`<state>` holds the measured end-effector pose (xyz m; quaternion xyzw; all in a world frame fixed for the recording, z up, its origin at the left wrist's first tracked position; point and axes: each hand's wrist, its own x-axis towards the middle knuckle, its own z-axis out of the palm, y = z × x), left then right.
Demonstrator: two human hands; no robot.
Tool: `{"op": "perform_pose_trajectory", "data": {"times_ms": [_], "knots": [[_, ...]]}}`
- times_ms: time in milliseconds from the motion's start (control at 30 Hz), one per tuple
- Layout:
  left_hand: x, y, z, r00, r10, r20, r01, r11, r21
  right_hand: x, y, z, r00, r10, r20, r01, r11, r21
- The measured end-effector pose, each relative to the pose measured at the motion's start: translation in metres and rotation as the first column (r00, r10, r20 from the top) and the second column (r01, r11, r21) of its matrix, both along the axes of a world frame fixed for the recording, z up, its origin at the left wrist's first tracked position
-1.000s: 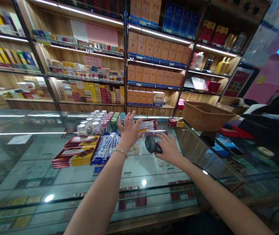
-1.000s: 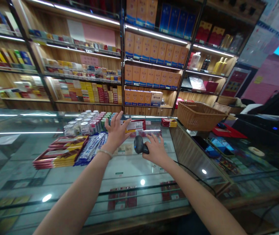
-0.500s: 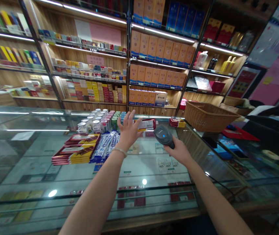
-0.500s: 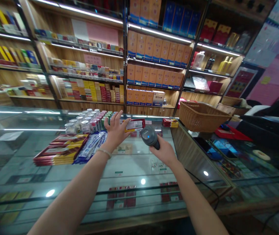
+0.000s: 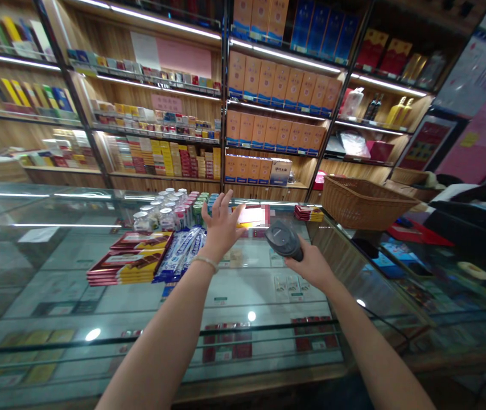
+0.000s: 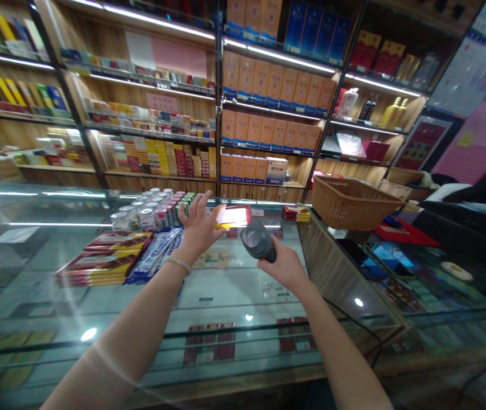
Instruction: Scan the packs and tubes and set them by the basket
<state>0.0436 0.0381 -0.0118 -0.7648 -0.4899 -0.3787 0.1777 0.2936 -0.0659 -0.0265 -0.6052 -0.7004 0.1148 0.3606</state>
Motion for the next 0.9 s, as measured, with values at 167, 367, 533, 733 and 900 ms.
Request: {"op": "perform_pose_trajectory", "data": {"times_ms": [167, 367, 533, 733, 900], "knots": [[0.0, 0.0, 0.0, 1.0, 0.009, -0.014, -0.009, 1.0, 0.01, -0.002, -0.002, 0.0, 1.0, -0.006, -0.012, 0.007, 1.0, 0.03], [0.0, 0.001, -0.001, 1.0, 0.012, -0.018, -0.012, 1.0, 0.013, -0.002, -0.002, 0.0, 0.998, -0.036, 0.057, 0.034, 0.999, 0.035], [-0.001, 0.002, 0.0, 1.0, 0.001, 0.002, -0.002, 1.0, 0.009, 0.002, 0.0, 0.006, 0.958, -0.171, 0.232, 0.168, 0.985, 0.035], [-0.001, 0.001, 0.002, 1.0, 0.006, 0.0, -0.006, 1.0, 0.028, -0.005, 0.008, 0.027, 0.85, -0.209, 0.484, 0.231, 0.973, 0.014], [-0.003, 0.002, 0.001, 0.999, 0.018, 0.036, -0.019, 0.999, 0.029, -0.018, 0.027, 0.021, 0.818, -0.075, 0.571, -0.008, 0.99, 0.141]]}}
